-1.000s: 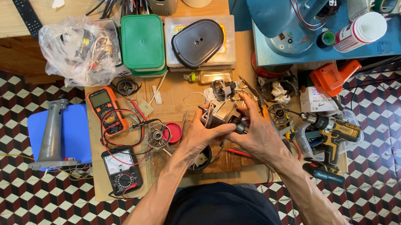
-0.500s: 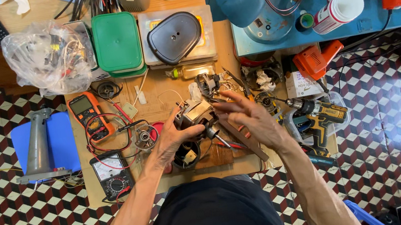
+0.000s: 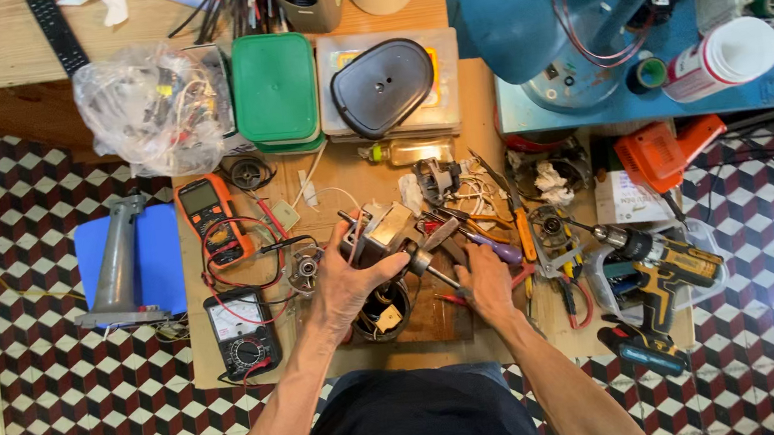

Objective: The person disassembles and reassembles a small electric motor on a cluttered workbench. They use pliers and a screwdriver to remove and install internal components, then rotate the shaft to test movement.

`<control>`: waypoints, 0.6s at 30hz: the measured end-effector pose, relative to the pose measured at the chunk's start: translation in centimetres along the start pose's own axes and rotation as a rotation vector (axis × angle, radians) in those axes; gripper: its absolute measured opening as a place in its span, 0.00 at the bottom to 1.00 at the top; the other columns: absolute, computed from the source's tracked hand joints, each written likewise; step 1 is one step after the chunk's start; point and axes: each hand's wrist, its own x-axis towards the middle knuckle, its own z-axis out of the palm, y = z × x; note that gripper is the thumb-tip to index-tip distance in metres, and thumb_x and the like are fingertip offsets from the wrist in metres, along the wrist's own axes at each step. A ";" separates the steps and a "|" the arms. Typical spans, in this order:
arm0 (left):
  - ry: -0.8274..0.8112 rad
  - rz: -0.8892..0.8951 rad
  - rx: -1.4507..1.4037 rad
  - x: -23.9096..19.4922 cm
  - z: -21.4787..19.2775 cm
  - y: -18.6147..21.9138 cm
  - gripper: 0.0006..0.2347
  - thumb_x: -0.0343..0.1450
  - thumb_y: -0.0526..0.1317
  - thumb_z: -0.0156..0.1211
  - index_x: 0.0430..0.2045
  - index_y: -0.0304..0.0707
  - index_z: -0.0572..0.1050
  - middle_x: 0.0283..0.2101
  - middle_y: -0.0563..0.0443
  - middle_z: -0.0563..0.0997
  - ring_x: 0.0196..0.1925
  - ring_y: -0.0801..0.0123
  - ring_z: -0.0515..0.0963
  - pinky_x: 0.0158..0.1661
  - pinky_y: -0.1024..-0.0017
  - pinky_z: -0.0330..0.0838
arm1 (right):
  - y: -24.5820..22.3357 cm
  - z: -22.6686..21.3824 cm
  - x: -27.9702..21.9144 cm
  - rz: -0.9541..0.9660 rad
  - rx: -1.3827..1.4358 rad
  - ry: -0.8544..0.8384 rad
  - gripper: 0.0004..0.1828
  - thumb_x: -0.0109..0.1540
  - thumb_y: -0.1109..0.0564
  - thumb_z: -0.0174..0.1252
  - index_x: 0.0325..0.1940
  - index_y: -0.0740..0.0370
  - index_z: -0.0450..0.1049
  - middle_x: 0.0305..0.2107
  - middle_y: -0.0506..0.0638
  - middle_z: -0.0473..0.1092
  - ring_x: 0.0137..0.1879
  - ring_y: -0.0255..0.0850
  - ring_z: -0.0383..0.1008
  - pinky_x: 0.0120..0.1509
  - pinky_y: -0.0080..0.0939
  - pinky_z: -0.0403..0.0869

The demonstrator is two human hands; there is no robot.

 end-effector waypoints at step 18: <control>0.081 0.195 0.261 1.8 2.9 0.6 0.38 0.53 0.51 0.78 0.54 0.30 0.69 0.44 0.47 0.83 0.45 0.69 0.84 0.47 0.71 0.79 | -19.2 -21.5 -4.2 -0.029 0.333 0.106 0.25 0.67 0.50 0.55 0.66 0.60 0.66 0.34 0.57 0.78 0.34 0.41 0.81 0.35 0.43 0.78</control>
